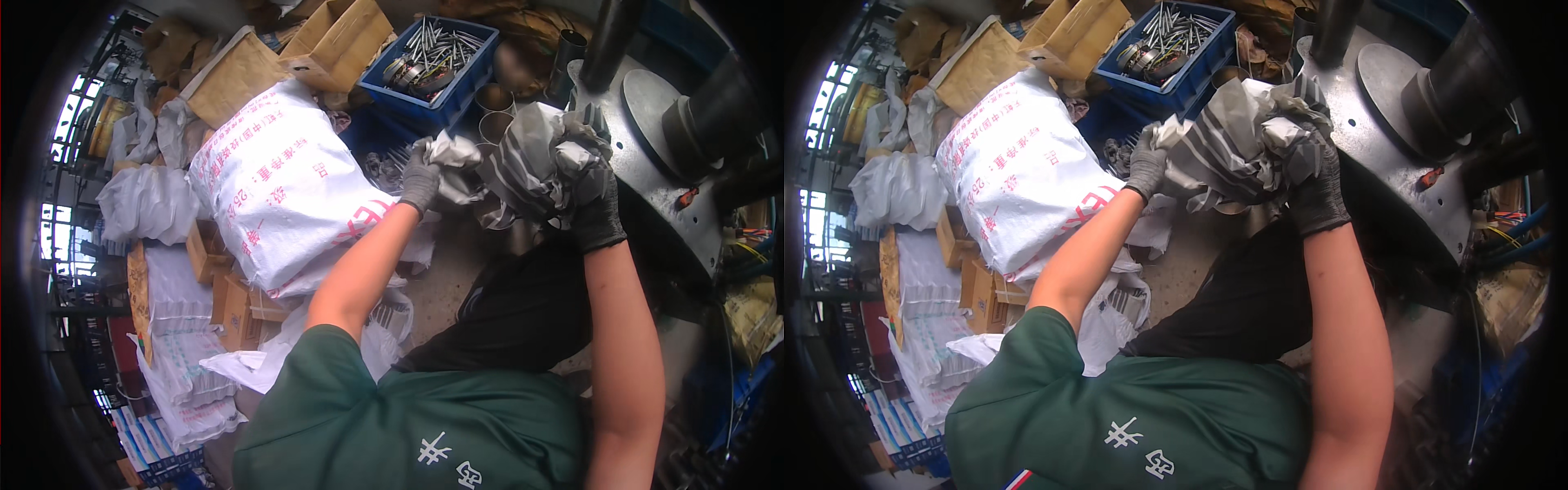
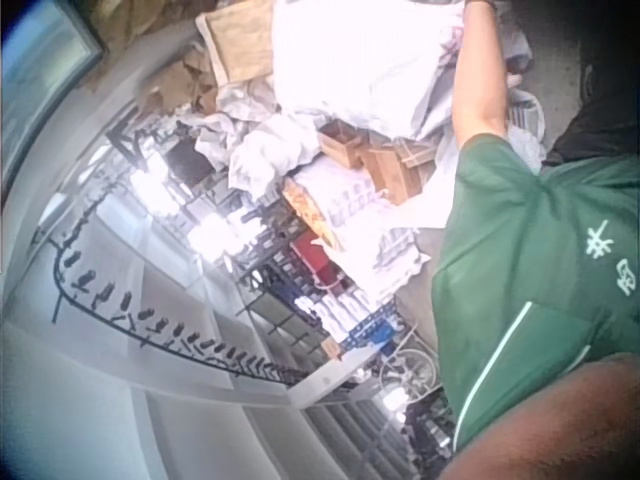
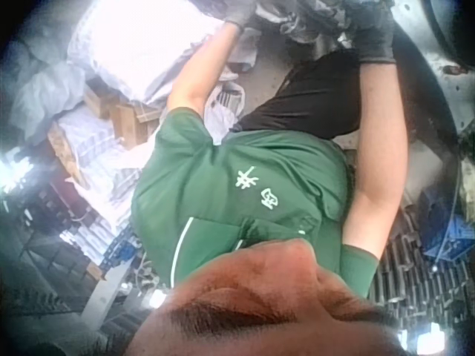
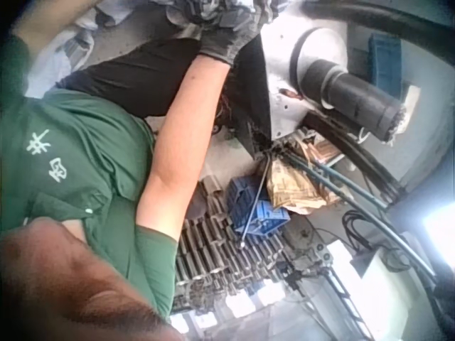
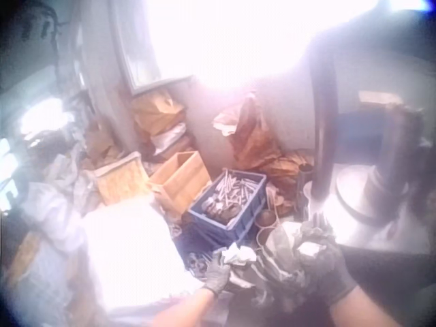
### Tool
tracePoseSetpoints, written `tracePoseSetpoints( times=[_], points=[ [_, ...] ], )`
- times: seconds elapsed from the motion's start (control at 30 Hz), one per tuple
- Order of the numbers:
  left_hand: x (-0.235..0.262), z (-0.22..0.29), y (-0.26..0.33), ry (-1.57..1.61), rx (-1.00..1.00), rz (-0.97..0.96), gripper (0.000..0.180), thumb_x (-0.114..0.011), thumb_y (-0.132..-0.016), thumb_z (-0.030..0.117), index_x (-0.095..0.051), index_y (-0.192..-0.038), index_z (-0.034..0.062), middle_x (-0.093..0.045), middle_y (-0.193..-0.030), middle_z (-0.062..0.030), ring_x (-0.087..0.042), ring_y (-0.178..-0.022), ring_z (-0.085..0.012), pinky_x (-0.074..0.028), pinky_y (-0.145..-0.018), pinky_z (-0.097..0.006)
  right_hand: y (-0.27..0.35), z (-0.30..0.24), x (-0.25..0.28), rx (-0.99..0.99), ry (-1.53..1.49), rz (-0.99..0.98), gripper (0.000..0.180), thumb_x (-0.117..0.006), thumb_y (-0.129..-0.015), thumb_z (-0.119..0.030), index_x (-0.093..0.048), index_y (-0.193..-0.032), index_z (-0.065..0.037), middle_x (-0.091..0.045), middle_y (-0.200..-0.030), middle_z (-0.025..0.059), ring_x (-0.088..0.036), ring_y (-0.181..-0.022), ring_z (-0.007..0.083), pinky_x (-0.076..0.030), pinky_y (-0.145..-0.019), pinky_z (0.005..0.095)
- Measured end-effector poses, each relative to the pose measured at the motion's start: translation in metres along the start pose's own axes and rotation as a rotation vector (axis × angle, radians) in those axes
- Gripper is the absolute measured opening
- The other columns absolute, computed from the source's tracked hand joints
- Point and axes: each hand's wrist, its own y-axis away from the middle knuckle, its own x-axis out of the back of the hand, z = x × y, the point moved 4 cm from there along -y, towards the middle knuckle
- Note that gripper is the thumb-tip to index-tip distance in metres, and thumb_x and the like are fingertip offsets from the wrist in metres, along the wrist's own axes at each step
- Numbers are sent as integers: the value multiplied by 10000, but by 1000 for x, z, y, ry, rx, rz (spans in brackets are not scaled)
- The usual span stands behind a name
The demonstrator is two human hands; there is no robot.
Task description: The recorder is assembling motor stator components into metal cylinders using scissors to trim wires and a manual press to fit the pieces together.
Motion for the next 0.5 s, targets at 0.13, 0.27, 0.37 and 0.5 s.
tracePoseSetpoints(
  times=[0.13,0.27,0.37,0.5],
  points=[
    [-17,113,3,529,235,-283,490,-658,-858,70,-521,-1323,0,-660,-1101,-115,-658,-916,-175,-560,-776,-310,8,3,1,-250,-552,62,380,-560,-1010,-75,-529,-1388,-47,-608,-1316,97,-617,-1178,201,-516,-1025,334],
    [-14,212,29,567,-110,-525,384,-659,-943,144,-573,-1297,22,-685,-1097,-99,-676,-954,-178,-570,-837,-319,22,-36,-29,4,191,-274,406,-547,-1038,-189,-504,-1409,-28,-614,-1268,78,-640,-1087,161,-549,-956,306],
    [-14,217,43,672,-254,-662,355,-643,-987,205,-602,-1291,26,-699,-1118,-96,-683,-1006,-181,-570,-897,-329,32,-35,-29,-396,-498,-311,479,-617,-995,-235,-501,-1410,-27,-624,-1262,77,-644,-1082,180,-549,-961,327],
    [-27,175,68,1474,671,-1059,450,-640,-1006,289,-552,-1373,44,-673,-1202,-100,-668,-1073,-182,-560,-947,-339,24,-44,-43,223,254,-576,370,-673,-916,-97,-624,-1270,0,-664,-1238,116,-659,-1088,193,-558,-924,300]
  ],
)
